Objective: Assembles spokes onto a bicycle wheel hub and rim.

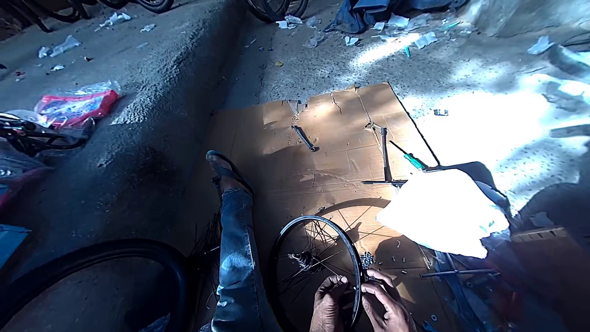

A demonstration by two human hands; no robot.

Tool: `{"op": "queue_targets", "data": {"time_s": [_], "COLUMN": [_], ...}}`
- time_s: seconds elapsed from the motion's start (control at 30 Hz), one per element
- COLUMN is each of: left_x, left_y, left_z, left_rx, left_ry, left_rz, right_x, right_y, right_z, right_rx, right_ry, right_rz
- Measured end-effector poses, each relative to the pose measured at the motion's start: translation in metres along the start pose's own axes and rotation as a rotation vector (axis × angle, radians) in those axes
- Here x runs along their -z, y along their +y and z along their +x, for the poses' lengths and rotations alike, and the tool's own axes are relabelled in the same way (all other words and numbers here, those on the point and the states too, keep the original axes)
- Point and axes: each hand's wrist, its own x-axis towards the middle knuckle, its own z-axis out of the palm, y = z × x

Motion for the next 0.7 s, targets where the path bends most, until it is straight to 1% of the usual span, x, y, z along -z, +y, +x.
{"op": "queue_targets", "data": {"time_s": [0.07, 0.17, 0.23, 0.3, 0.4, 0.47, 0.57, 0.6, 0.7], "left_x": [0.001, 0.002, 0.003, 0.003, 0.003, 0.002, 0.001, 0.001, 0.000], "left_y": [0.001, 0.004, 0.004, 0.003, 0.002, 0.001, 0.002, 0.003, 0.005], "left_z": [0.001, 0.000, 0.001, 0.002, 0.002, 0.002, 0.002, 0.002, 0.000], "left_rx": [0.013, 0.045, 0.047, 0.049, 0.049, 0.046, 0.046, 0.046, 0.029], "left_ry": [-0.001, -0.003, -0.018, -0.014, -0.002, 0.004, 0.007, 0.007, 0.007], "left_rz": [0.001, 0.006, 0.006, 0.005, 0.006, 0.017, 0.043, 0.048, 0.068], "right_x": [-0.001, -0.003, -0.003, -0.002, -0.002, 0.001, 0.006, 0.008, 0.009], "right_y": [0.003, 0.007, 0.007, 0.006, 0.005, 0.004, 0.006, 0.006, 0.004], "right_z": [0.001, -0.002, -0.002, -0.003, 0.001, 0.003, 0.004, 0.004, 0.007], "right_rx": [0.024, 0.074, 0.081, 0.072, 0.071, 0.075, 0.081, 0.073, 0.064], "right_ry": [0.026, 0.040, 0.035, 0.005, -0.012, -0.005, -0.015, -0.036, -0.086], "right_rz": [-0.034, -0.177, -0.222, -0.194, -0.045, -0.066, -0.194, -0.193, -0.083]}}
